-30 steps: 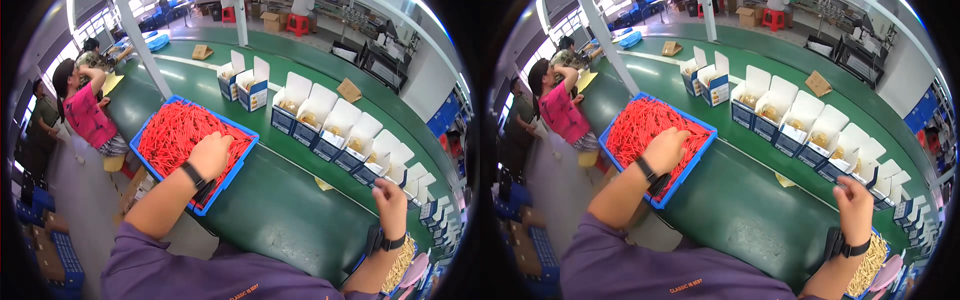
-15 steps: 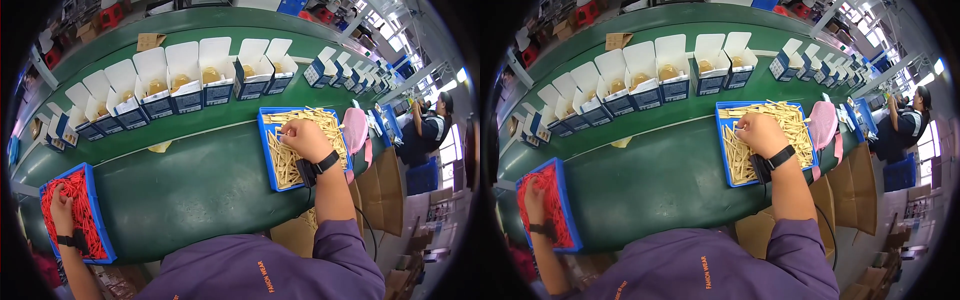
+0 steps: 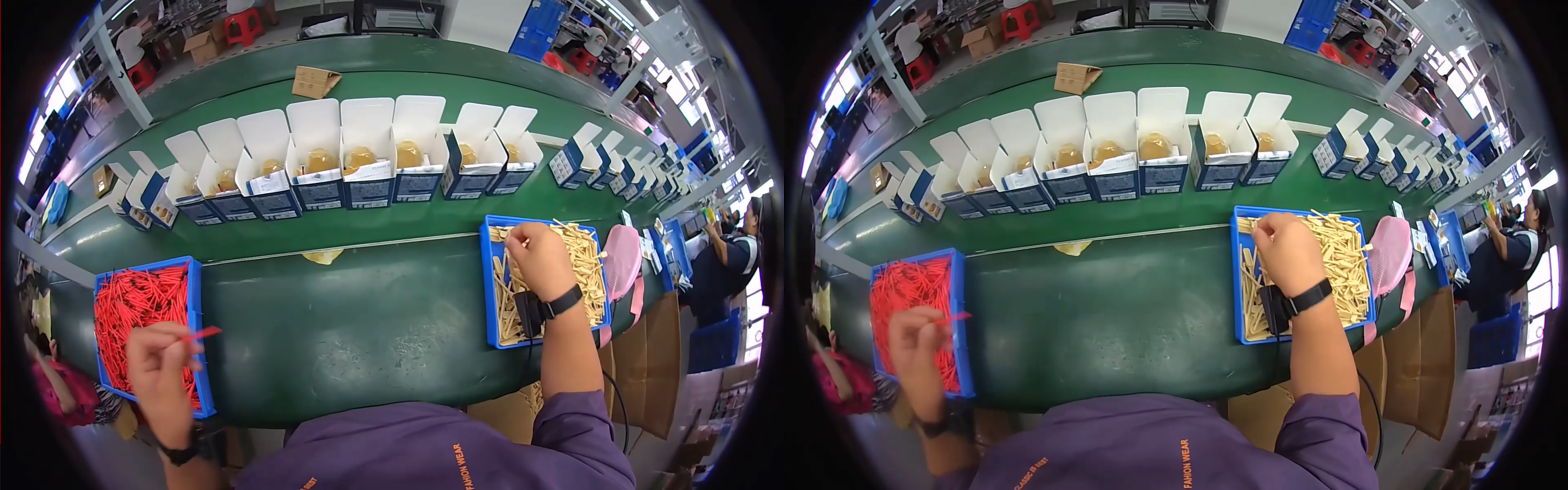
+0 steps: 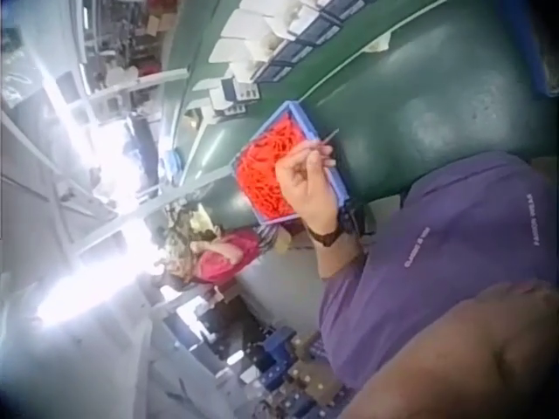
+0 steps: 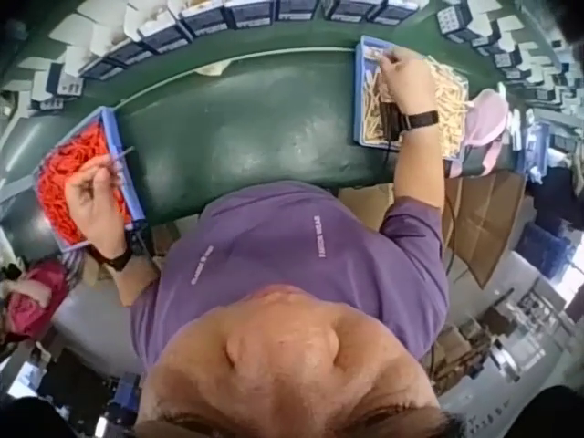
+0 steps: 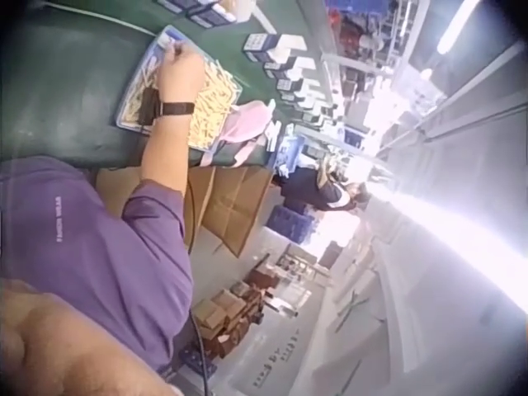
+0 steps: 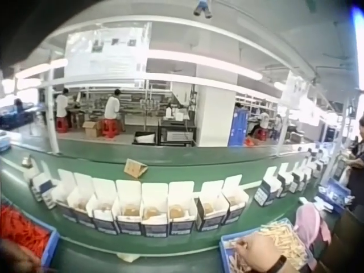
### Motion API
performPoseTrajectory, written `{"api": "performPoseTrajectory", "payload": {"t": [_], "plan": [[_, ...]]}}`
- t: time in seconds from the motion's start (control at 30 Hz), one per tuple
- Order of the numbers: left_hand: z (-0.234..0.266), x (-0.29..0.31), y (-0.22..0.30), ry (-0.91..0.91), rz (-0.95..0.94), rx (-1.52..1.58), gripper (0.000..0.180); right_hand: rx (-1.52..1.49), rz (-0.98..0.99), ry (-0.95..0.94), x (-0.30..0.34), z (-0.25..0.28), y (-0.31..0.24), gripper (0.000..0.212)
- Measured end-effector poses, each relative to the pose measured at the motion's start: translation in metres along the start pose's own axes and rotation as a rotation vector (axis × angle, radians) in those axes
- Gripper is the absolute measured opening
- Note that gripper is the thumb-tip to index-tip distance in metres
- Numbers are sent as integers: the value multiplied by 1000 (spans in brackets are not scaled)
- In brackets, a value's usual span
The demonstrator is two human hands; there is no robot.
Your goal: Picking up small components with wires and placing them into cardboard boxes on an assembly line.
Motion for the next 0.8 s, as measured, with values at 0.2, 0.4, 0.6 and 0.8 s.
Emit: {"api": "performPoseTrajectory", "payload": {"t": [0.2, 0.4, 0.6, 0.8], "plan": [[-117, -20, -39, -266, 194, 377, 10, -712, 117, -203, 12, -25, -100, 12], [-158, -24, -47, -316, -64, 72, 24, -758, 199, -546, 40, -101, -145, 20], [-180, -4, -75, -519, -29, 17, 24, -988, 28, -545, 58, -149, -148, 20], [-190, 0, -80, -626, 257, 187, 11, -1398, -212, -516, 52, -152, -131, 22]]}}
Point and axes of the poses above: each hand's wrist, its own x-axis away from the middle knuckle, its own z-axis out of the back of the hand, y = z × x, the point moved 3 cm from there along -x, towards the middle knuckle, and after that the axes turned 8 degrees about -x, right-handed, at the moved point
